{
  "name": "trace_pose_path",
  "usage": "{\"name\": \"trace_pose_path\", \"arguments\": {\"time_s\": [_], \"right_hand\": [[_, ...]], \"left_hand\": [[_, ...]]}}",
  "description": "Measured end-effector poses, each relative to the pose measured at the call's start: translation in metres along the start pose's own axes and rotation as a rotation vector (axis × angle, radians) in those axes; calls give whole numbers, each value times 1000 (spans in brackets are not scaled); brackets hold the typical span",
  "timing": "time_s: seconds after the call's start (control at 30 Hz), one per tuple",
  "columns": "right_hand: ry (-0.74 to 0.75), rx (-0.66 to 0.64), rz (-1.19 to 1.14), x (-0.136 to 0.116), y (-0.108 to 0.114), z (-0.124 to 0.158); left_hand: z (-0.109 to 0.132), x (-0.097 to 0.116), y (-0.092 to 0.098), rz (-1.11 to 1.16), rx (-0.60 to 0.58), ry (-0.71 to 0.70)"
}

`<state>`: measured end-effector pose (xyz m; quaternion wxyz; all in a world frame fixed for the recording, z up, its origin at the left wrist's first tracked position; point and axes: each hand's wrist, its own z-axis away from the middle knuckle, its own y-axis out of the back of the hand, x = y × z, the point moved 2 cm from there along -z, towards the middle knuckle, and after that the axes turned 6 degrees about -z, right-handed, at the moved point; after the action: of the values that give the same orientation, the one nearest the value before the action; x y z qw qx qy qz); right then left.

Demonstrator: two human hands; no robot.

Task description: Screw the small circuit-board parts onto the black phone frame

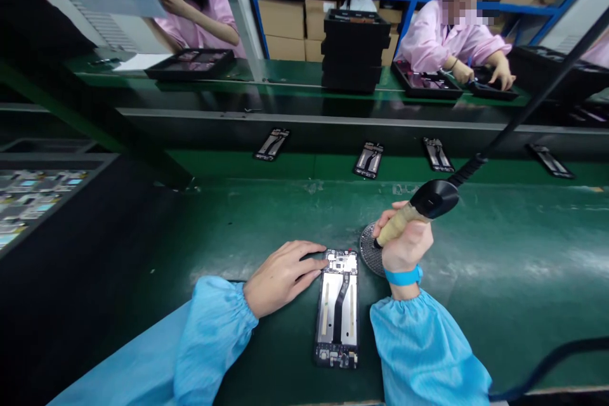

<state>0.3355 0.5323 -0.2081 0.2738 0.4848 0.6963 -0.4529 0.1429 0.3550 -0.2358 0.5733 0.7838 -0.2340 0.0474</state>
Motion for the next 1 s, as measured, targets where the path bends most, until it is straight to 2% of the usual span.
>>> {"name": "trace_pose_path", "arguments": {"time_s": [0.13,0.23,0.4,0.47,0.73,0.9,1.0], "right_hand": [[12,11,-78,-18,-2,0],[-33,-44,-113,-33,-17,16],[-170,-310,-212,-31,-46,59],[-185,-355,-218,-27,-50,68],[-194,-360,-192,-23,-48,66],[-189,-388,-214,-16,-47,77],[-186,-376,-234,-15,-49,77]], "left_hand": [[-2,1,-1,4,-17,21],[-4,1,-2,11,-46,37],[-6,1,-3,17,-70,38],[-6,1,-4,17,-73,33],[-5,3,-5,12,-61,32],[-6,-1,-3,8,-61,28],[-5,5,-4,-16,-15,27]]}}
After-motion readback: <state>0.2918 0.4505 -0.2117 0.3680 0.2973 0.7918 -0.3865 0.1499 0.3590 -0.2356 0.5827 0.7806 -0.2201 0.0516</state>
